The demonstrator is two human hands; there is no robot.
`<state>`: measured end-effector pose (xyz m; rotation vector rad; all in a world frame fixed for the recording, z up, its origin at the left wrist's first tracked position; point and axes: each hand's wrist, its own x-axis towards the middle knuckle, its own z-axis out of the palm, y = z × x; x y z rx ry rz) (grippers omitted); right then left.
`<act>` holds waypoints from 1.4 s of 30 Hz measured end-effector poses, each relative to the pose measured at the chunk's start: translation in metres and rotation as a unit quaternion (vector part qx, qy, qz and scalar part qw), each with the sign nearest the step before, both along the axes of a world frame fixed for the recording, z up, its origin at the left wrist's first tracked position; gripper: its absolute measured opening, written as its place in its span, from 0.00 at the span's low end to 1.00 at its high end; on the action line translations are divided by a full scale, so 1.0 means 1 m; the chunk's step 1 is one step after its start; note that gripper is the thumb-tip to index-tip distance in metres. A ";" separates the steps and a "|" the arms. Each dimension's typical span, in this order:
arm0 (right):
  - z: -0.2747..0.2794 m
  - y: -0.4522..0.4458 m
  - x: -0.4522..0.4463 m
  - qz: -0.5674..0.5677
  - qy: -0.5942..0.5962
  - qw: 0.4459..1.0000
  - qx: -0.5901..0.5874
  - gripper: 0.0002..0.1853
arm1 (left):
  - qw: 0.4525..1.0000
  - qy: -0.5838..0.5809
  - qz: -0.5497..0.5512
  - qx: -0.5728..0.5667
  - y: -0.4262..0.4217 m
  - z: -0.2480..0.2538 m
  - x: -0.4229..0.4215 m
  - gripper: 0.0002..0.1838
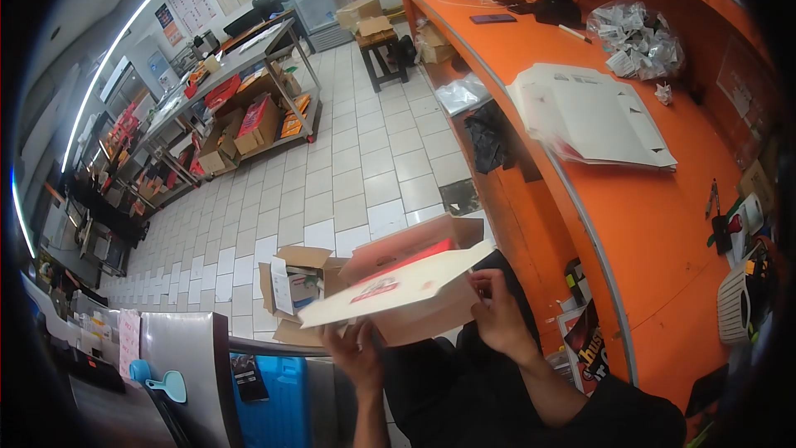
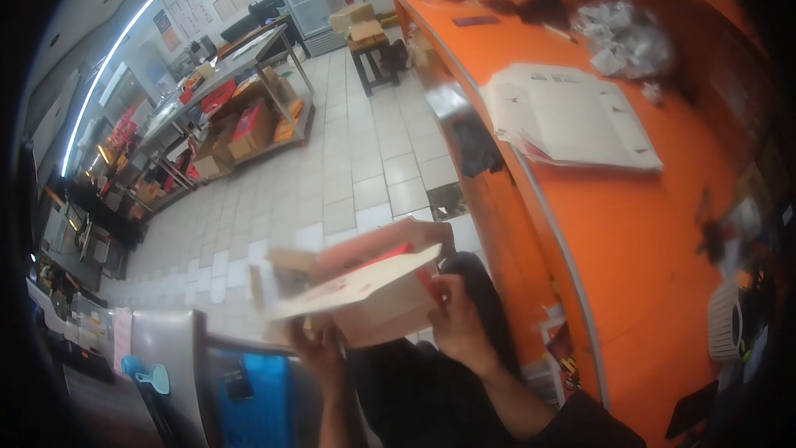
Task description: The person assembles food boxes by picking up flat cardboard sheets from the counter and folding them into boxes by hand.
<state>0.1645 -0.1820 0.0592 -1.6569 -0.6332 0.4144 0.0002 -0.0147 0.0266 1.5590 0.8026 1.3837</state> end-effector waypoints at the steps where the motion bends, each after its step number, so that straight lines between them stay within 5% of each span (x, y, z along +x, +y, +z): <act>1: 0.000 -0.002 0.000 0.000 -0.003 1.000 -0.003 0.22 | 0.995 -0.063 -0.012 -0.077 -0.006 0.004 0.015 0.21; 5: -0.004 -0.005 0.006 -0.118 -0.048 0.992 -0.025 0.16 | 0.964 0.136 -0.158 -0.167 -0.001 0.009 0.021 0.22; 8: -0.006 0.002 0.004 -0.160 -0.093 0.983 -0.010 0.13 | 0.955 0.252 -0.158 0.021 -0.012 0.032 0.030 0.23; 13: 0.007 0.011 -0.006 -0.109 -0.173 0.973 -0.102 0.10 | 0.974 0.200 -0.104 0.005 -0.003 0.014 0.015 0.24; 21: 0.003 0.010 0.006 -0.093 -0.259 0.959 -0.071 0.20 | 0.973 0.203 -0.104 -0.042 -0.015 0.043 0.018 0.24; 29: 0.034 0.014 0.031 0.072 -0.196 0.916 -0.342 0.23 | 0.901 0.410 -0.115 0.083 -0.003 0.054 0.020 0.22; 33: 0.007 0.042 0.049 -0.081 -0.275 0.946 -0.154 0.20 | 0.911 0.372 -0.105 0.145 0.002 0.043 0.018 0.20; 35: 0.002 0.053 0.058 -0.034 -0.149 0.984 -0.094 0.18 | 0.916 0.370 -0.150 0.031 0.003 0.048 0.019 0.21; 40: -0.018 0.051 0.067 -0.052 -0.131 0.982 -0.124 0.17 | 0.930 0.336 -0.147 0.010 0.010 0.034 0.016 0.23; 42: -0.023 0.055 0.075 -0.060 -0.225 0.966 -0.111 0.15 | 0.935 0.323 -0.148 -0.011 0.012 0.035 0.018 0.24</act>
